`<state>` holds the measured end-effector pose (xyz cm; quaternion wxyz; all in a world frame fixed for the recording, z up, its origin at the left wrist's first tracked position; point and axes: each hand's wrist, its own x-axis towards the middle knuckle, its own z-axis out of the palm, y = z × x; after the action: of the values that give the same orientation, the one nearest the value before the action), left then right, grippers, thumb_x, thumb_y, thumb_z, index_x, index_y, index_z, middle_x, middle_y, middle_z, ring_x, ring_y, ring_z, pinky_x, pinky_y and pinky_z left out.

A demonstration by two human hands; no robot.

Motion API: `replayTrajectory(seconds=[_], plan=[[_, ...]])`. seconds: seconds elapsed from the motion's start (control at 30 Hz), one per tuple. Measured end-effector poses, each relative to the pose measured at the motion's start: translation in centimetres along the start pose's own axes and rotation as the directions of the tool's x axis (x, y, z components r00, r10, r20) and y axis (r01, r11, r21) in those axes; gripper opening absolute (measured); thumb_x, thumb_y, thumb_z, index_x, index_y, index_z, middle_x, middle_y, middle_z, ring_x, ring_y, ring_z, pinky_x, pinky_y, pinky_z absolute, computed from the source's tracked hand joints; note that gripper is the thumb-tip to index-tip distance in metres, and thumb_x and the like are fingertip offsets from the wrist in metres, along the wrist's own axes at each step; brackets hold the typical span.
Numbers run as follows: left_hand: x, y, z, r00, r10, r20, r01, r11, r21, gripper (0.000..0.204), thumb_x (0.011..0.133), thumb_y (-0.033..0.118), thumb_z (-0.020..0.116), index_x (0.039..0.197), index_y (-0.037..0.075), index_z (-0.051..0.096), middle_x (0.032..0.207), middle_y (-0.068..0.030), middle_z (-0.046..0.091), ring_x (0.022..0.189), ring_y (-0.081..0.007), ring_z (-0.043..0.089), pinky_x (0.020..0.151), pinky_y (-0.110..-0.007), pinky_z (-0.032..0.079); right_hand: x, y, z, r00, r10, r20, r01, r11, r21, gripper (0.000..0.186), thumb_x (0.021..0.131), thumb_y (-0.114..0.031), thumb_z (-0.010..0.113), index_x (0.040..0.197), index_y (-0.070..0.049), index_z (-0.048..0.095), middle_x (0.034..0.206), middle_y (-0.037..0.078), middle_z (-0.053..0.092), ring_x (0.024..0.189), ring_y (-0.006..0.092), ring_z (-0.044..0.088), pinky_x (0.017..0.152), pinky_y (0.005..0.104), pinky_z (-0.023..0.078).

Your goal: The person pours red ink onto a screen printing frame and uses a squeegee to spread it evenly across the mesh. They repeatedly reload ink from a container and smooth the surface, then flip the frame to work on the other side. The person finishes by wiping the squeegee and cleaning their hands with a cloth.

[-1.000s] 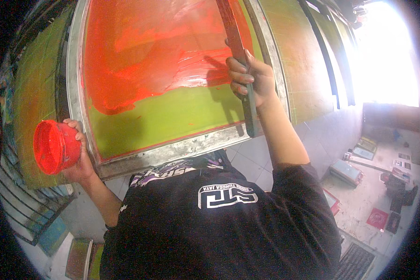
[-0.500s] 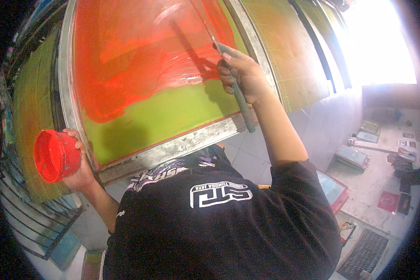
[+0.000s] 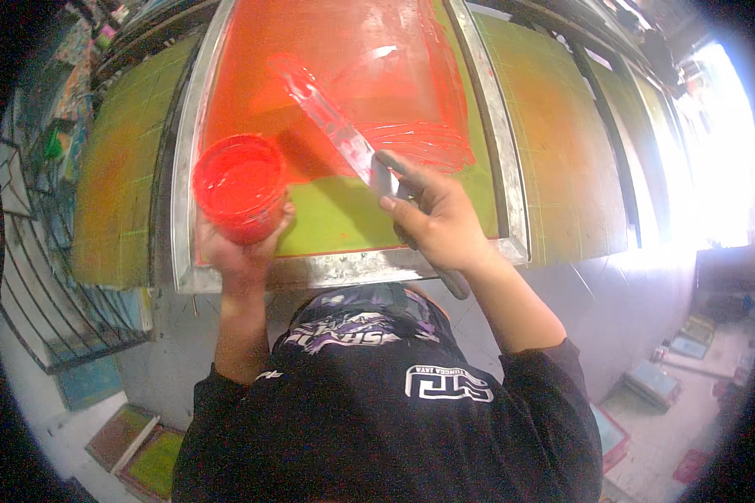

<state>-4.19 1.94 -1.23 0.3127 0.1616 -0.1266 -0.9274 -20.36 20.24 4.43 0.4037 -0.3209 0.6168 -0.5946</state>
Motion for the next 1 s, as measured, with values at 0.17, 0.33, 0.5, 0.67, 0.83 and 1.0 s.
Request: replayTrajectory(seconds=[0.17, 0.33, 0.5, 0.67, 0.83, 1.0], plan=[[-1.1, -4.5, 3.0, 0.970, 0.242, -0.005, -0.232, 0.937, 0.262, 0.051, 0.087, 0.045, 0.028, 0.120, 0.010, 0.044, 0.118, -0.0121, 0.049, 0.101, -0.0351, 0.050, 0.077, -0.052, 0.039, -1.3, -1.2, 0.0, 0.994, -0.106, 0.025, 0.108, 0.987, -0.118, 0.050, 0.083, -0.002, 0.054, 0.130, -0.002, 0.037, 0.076, 0.003, 0.053, 0.053, 0.0052, 0.043, 0.045, 0.0207, 0.034], [-0.8, -3.5, 2.2, 0.981, 0.157, 0.115, -0.151, 0.987, -0.054, 0.051, 0.086, 0.044, 0.029, 0.122, 0.011, 0.043, 0.120, -0.0109, 0.049, 0.107, -0.0336, 0.048, 0.079, -0.054, 0.040, -1.4, -1.1, 2.2, 0.996, -0.044, 0.081, 0.055, 0.988, -0.146, 0.046, 0.084, -0.002, 0.054, 0.128, -0.004, 0.042, 0.072, 0.000, 0.051, 0.054, 0.0035, 0.040, 0.045, 0.0196, 0.033], [-0.7, -2.3, 1.1, 0.949, 0.314, 0.036, -0.315, 0.948, 0.047, 0.050, 0.085, 0.041, 0.029, 0.123, 0.013, 0.044, 0.123, -0.0082, 0.048, 0.111, -0.0303, 0.047, 0.083, -0.058, 0.039, -2.0, -1.2, 2.1, 0.981, -0.094, 0.171, 0.153, 0.914, -0.375, 0.042, 0.082, -0.001, 0.055, 0.123, -0.002, 0.048, 0.076, 0.002, 0.052, 0.062, 0.0047, 0.041, 0.056, 0.0207, 0.035], [-0.7, -0.8, 0.9, 0.960, 0.239, 0.149, -0.227, 0.969, -0.094, 0.052, 0.084, 0.043, 0.028, 0.123, 0.012, 0.043, 0.124, -0.0107, 0.046, 0.109, -0.0353, 0.047, 0.079, -0.059, 0.041, -3.4, -3.0, 2.2, 0.993, 0.020, 0.120, 0.043, 0.864, -0.501, 0.041, 0.080, -0.001, 0.057, 0.120, 0.003, 0.048, 0.096, 0.020, 0.062, 0.087, 0.0130, 0.055, 0.078, 0.0273, 0.044], [0.2, 0.0, 0.4, 0.961, 0.237, 0.143, -0.228, 0.970, -0.082, 0.055, 0.083, 0.044, 0.032, 0.127, 0.013, 0.040, 0.128, -0.0133, 0.042, 0.114, -0.0379, 0.042, 0.084, -0.059, 0.037, -5.4, -4.1, 1.4, 0.992, 0.082, 0.101, -0.013, 0.835, -0.550, 0.040, 0.079, 0.001, 0.058, 0.118, 0.003, 0.049, 0.099, 0.019, 0.061, 0.091, 0.0132, 0.054, 0.081, 0.0265, 0.043], [0.9, 0.2, 0.6, 0.942, 0.184, 0.282, -0.146, 0.978, -0.151, 0.054, 0.083, 0.044, 0.031, 0.126, 0.012, 0.041, 0.126, -0.0148, 0.045, 0.110, -0.0384, 0.045, 0.082, -0.057, 0.038, -7.8, -5.8, 0.2, 0.997, 0.035, 0.067, 0.008, 0.835, -0.550, 0.042, 0.078, 0.003, 0.058, 0.119, 0.004, 0.049, 0.099, 0.019, 0.061, 0.094, 0.0142, 0.054, 0.084, 0.0256, 0.041]])
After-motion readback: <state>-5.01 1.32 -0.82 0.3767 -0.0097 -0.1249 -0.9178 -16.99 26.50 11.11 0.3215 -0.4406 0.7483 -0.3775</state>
